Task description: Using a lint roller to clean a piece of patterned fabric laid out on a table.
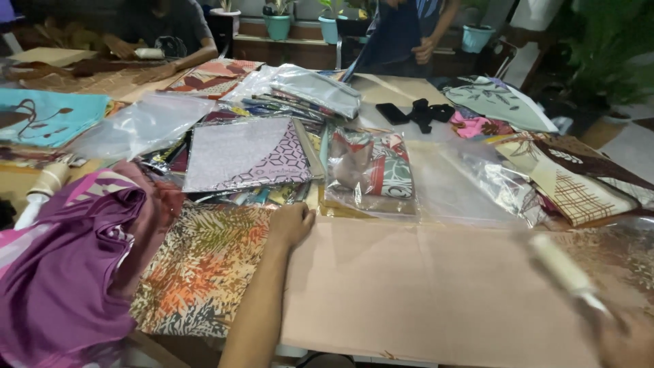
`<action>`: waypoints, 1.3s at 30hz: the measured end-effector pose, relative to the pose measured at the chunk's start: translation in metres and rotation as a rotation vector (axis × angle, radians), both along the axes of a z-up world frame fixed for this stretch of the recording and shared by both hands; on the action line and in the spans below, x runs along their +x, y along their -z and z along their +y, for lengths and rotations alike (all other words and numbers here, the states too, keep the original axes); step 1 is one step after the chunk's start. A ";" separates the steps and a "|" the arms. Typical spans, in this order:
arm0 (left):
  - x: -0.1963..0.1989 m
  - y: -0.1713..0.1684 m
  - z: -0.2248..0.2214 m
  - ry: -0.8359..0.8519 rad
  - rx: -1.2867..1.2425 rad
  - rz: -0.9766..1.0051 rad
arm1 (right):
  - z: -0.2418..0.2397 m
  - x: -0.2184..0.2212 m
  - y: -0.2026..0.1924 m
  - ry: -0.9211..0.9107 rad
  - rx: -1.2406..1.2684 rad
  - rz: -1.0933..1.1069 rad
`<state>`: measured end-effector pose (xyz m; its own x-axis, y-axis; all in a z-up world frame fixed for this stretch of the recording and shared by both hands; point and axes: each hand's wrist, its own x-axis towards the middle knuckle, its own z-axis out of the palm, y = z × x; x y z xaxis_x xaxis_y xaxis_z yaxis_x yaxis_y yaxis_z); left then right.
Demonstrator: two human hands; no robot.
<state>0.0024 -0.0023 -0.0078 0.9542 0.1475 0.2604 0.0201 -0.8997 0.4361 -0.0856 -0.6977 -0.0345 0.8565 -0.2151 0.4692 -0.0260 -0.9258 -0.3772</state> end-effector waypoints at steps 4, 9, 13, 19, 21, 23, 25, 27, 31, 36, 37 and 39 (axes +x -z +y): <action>0.000 0.009 0.000 -0.007 0.012 -0.075 | 0.125 -0.008 -0.025 0.203 0.111 0.374; 0.004 0.001 0.004 -0.002 0.010 -0.041 | 0.116 0.014 -0.003 0.052 -0.013 0.303; 0.005 0.001 0.000 -0.008 0.019 -0.006 | 0.135 0.002 -0.029 0.148 -0.066 0.444; -0.003 -0.009 -0.006 0.006 0.040 0.013 | 0.126 -0.003 -0.007 0.127 -0.084 0.280; -0.005 -0.011 -0.008 0.027 0.019 0.007 | 0.127 -0.006 -0.011 0.128 -0.077 0.305; -0.007 -0.012 -0.009 0.037 -0.006 -0.006 | 0.127 -0.005 -0.012 0.119 -0.077 0.324; -0.007 -0.012 -0.009 0.035 0.026 -0.016 | 0.126 -0.005 -0.008 0.133 -0.081 0.296; -0.011 -0.016 -0.011 0.057 0.045 -0.038 | 0.126 -0.004 -0.007 0.134 -0.088 0.300; -0.013 -0.048 -0.032 0.272 0.065 -0.473 | 0.124 0.002 -0.002 0.178 -0.147 0.321; -0.104 -0.182 -0.143 0.592 -0.160 -1.187 | 0.131 -0.003 -0.015 0.157 -0.072 0.359; -0.127 -0.208 -0.168 0.613 -0.161 -1.193 | 0.132 -0.002 -0.018 0.153 -0.077 0.385; -0.156 -0.231 -0.206 0.648 -0.163 -1.208 | 0.121 0.004 0.001 0.160 -0.111 0.318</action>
<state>-0.1536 -0.2082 0.2234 0.0591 -0.1232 0.9906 -0.8414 -0.5402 -0.0170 -0.0814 -0.5765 -0.0354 0.9230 -0.3206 0.2126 -0.2732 -0.9354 -0.2247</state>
